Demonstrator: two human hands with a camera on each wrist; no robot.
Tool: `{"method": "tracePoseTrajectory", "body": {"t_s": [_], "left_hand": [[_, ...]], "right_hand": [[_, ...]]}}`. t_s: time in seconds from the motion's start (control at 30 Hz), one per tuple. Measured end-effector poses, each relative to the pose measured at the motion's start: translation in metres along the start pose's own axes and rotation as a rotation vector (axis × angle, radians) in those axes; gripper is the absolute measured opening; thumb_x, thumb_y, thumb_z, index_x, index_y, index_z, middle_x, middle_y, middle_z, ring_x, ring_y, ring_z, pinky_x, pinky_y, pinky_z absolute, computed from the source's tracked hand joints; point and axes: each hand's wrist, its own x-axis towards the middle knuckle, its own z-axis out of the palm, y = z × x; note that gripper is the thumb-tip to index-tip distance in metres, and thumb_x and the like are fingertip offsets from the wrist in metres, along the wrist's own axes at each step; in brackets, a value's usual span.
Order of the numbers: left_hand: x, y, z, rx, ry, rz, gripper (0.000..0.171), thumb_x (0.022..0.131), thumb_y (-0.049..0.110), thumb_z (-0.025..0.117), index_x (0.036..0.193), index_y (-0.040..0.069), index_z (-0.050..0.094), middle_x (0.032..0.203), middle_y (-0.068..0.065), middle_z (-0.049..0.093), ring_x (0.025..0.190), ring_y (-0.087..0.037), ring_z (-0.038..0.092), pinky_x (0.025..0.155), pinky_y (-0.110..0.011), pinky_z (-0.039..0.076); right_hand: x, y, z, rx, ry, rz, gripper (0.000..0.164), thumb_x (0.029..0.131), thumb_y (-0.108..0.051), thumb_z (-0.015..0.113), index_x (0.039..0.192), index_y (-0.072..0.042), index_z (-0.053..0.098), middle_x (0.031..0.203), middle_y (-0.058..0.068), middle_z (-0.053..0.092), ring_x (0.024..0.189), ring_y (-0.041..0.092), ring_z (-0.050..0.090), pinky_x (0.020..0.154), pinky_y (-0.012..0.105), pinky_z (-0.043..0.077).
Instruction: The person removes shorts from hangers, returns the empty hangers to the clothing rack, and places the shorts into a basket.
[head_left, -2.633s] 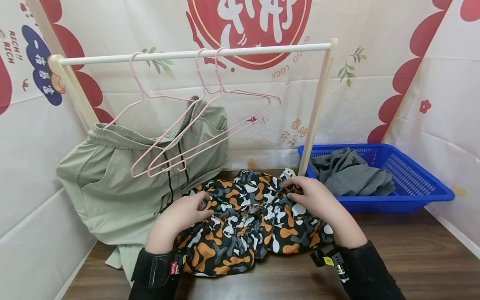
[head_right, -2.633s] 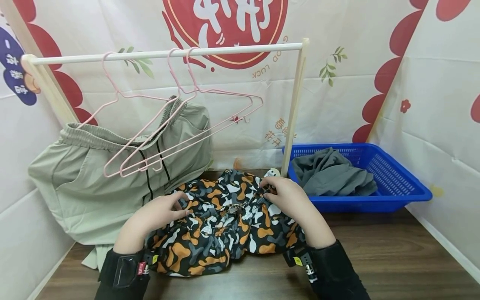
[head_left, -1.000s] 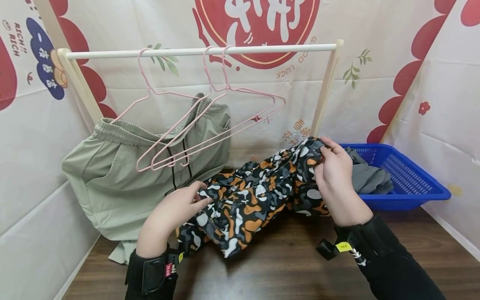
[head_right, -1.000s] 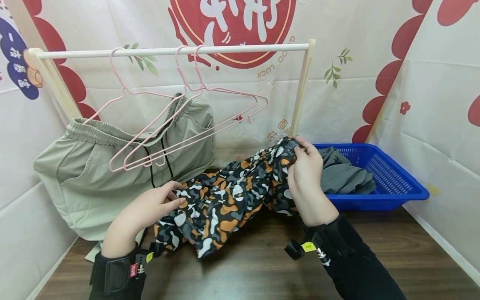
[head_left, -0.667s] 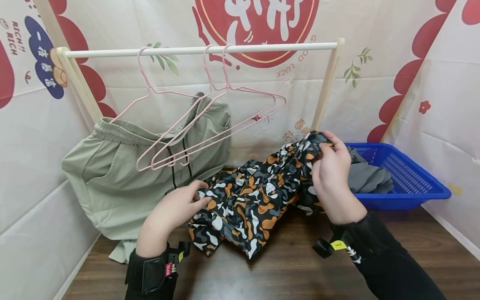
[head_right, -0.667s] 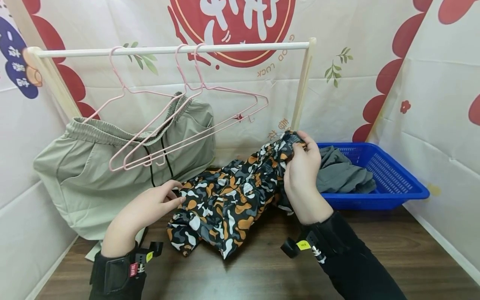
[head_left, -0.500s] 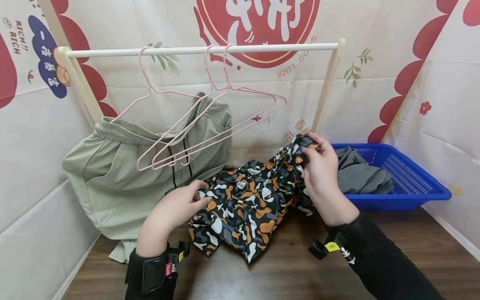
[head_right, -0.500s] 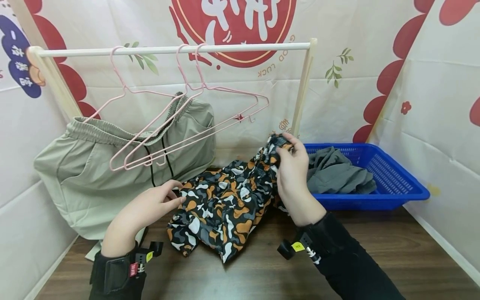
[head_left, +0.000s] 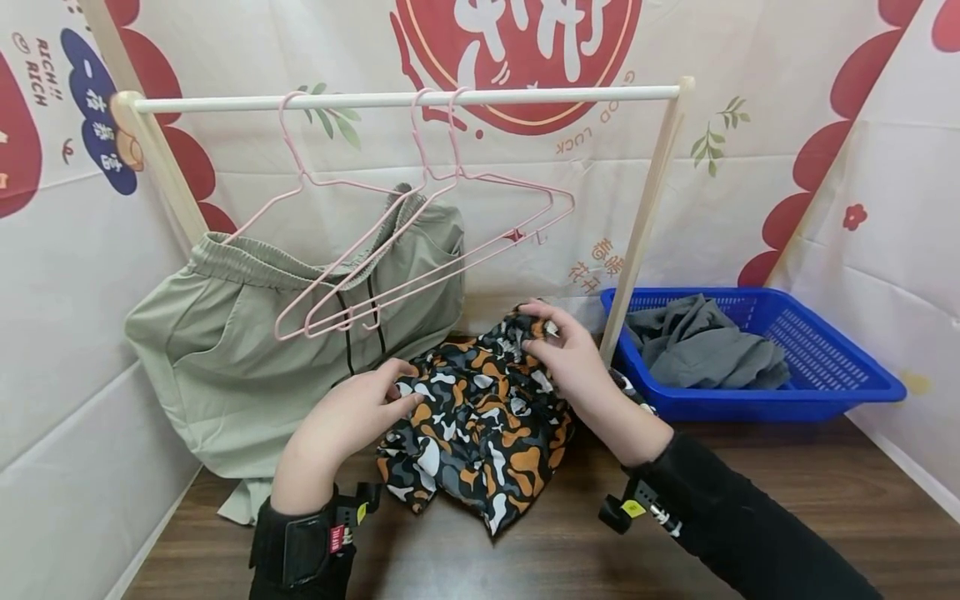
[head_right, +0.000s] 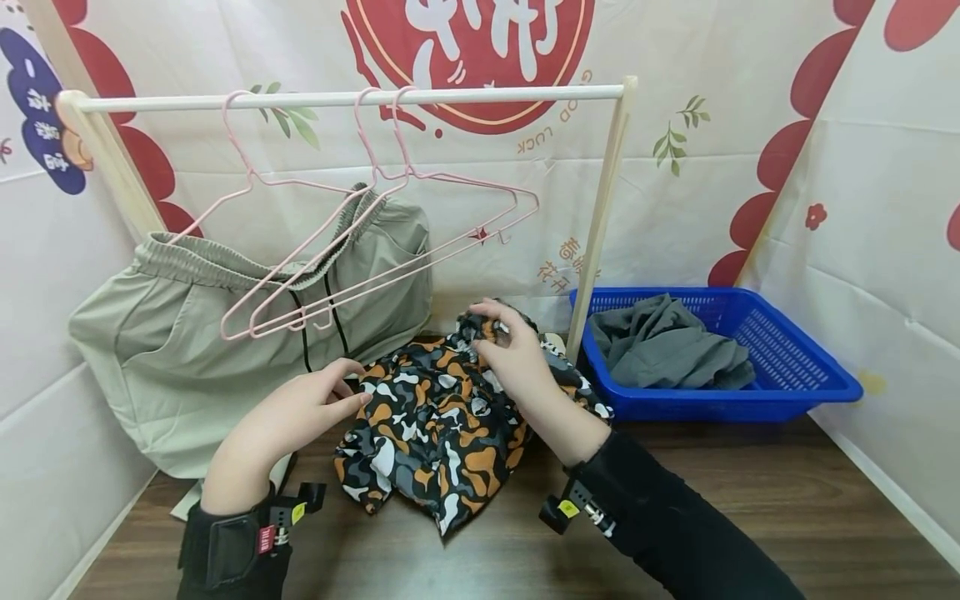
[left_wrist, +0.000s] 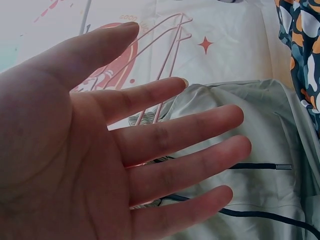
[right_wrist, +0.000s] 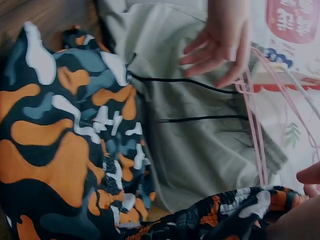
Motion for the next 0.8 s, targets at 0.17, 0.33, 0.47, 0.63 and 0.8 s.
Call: {"method": "tracePoseTrajectory", "body": {"t_s": [0.17,0.33,0.47,0.63,0.8], "left_hand": [[0.0,-0.001,-0.001,0.003,0.003,-0.001,0.043,0.098,0.039,0.056,0.132,0.013,0.053,0.094,0.003,0.064,0.083,-0.012,0.061,0.077,-0.039,0.049],[0.0,0.0,-0.001,0.004,-0.004,-0.015,0.045,0.098,0.041,0.056,0.134,0.014,0.052,0.097,0.002,0.065,0.087,-0.014,0.062,0.079,-0.04,0.049],[0.0,0.001,-0.002,0.003,-0.008,-0.027,0.045,0.099,0.04,0.056,0.135,0.013,0.051,0.098,0.001,0.066,0.089,-0.015,0.063,0.08,-0.041,0.049],[0.0,0.001,-0.004,0.002,-0.012,-0.029,0.046,0.099,0.039,0.055,0.136,0.011,0.05,0.101,-0.001,0.066,0.091,-0.017,0.063,0.082,-0.042,0.049],[0.0,0.001,-0.005,0.011,-0.013,-0.03,0.046,0.099,0.039,0.055,0.135,0.012,0.05,0.099,-0.001,0.066,0.087,-0.016,0.063,0.08,-0.041,0.049]], "right_hand": [[0.002,0.012,0.011,-0.075,-0.152,0.003,0.044,0.092,0.003,0.059,0.133,-0.012,0.056,0.154,0.0,0.032,0.122,0.031,0.053,0.068,0.03,0.045],[0.002,0.019,0.018,-0.154,-0.267,-0.014,0.047,0.093,0.002,0.059,0.137,-0.011,0.053,0.155,0.006,0.031,0.138,0.038,0.032,0.102,0.049,0.038],[0.002,0.02,0.018,-0.148,-0.361,0.001,0.054,0.094,-0.001,0.059,0.145,-0.011,0.044,0.157,0.013,0.025,0.138,0.037,0.033,0.102,0.051,0.039],[0.004,0.021,0.012,-0.217,-0.41,0.003,0.057,0.095,-0.005,0.06,0.148,-0.013,0.04,0.154,0.012,0.03,0.137,0.032,0.037,0.101,0.048,0.041],[0.005,0.018,-0.002,-0.371,-0.431,-0.056,0.051,0.095,-0.011,0.063,0.143,-0.014,0.048,0.149,0.009,0.041,0.136,0.033,0.038,0.105,0.054,0.035]]}}
